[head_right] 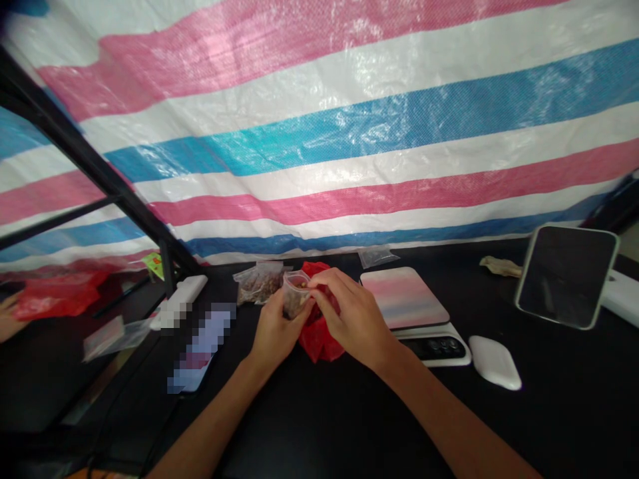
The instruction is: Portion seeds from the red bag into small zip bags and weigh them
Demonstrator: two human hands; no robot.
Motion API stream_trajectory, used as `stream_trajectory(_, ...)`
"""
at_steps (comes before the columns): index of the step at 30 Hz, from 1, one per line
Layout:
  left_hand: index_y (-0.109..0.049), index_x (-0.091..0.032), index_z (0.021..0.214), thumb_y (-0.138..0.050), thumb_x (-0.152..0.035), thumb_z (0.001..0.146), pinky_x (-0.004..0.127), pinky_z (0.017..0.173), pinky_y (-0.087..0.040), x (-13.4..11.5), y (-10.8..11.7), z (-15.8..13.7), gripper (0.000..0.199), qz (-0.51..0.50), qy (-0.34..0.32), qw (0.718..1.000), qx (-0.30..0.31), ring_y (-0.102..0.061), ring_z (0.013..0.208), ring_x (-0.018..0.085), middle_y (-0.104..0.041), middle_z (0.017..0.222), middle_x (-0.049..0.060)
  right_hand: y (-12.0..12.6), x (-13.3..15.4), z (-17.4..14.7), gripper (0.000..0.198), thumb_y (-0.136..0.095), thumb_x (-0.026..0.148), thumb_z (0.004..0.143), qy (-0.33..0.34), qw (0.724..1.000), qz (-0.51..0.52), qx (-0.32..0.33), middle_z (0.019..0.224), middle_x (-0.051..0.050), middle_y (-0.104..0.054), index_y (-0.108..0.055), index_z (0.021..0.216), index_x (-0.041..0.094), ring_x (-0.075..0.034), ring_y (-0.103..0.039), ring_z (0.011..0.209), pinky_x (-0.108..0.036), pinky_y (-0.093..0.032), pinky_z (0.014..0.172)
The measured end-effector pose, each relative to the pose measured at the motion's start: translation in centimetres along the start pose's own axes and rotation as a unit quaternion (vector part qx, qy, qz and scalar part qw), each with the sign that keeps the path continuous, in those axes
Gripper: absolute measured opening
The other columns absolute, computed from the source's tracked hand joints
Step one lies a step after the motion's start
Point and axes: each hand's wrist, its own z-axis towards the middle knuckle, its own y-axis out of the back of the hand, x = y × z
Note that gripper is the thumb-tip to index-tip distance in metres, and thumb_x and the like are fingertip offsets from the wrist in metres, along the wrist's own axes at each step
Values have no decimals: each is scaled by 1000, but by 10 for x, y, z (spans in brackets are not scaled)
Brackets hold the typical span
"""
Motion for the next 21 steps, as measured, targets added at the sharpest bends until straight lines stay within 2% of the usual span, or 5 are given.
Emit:
stream_trajectory(5,-72,-26,104,-85,-37,77,38,89,-43,0,-1,-3,32,76,-30,996,24,-60,89,25,-70,95,5,0,-1,6,11,-56,30,102,-54,988,126,-64,106,-4,-69,-63,110,26,-19,-68,94,-32,-55,86)
stream_trajectory(10,-71,-25,96,-79,-31,82,38,87,-42,-11,4,-2,17,106,-99,982,123,-57,83,23,-67,85,4,41,-31,20,15,-56,26,93,-131,956,163,-207,92,-1,-61,-61,107,27,-16,-61,76,-29,-53,70)
stream_trajectory(13,-71,-24,93,-71,-23,87,37,87,-44,-19,8,-4,6,75,-119,961,240,-60,88,23,-69,90,6,74,-63,21,25,-58,25,87,-176,966,132,-135,88,-1,-61,-63,111,26,-16,-58,68,-27,-46,59)
stream_trajectory(16,-70,-22,99,-68,-21,89,33,83,-48,-24,9,-7,11,10,-91,941,327,-63,90,21,-70,97,7,93,-92,13,30,-58,27,84,-187,980,58,-41,81,0,-63,-66,113,24,-17,-61,65,-29,-46,57)
stream_trajectory(21,-68,-16,107,-63,-24,94,27,75,-52,-20,4,-12,16,-96,-11,923,373,-65,84,17,-70,100,9,93,-111,3,37,-56,25,87,-165,976,-103,93,86,0,-76,-68,121,27,-20,-69,70,-31,-53,66)
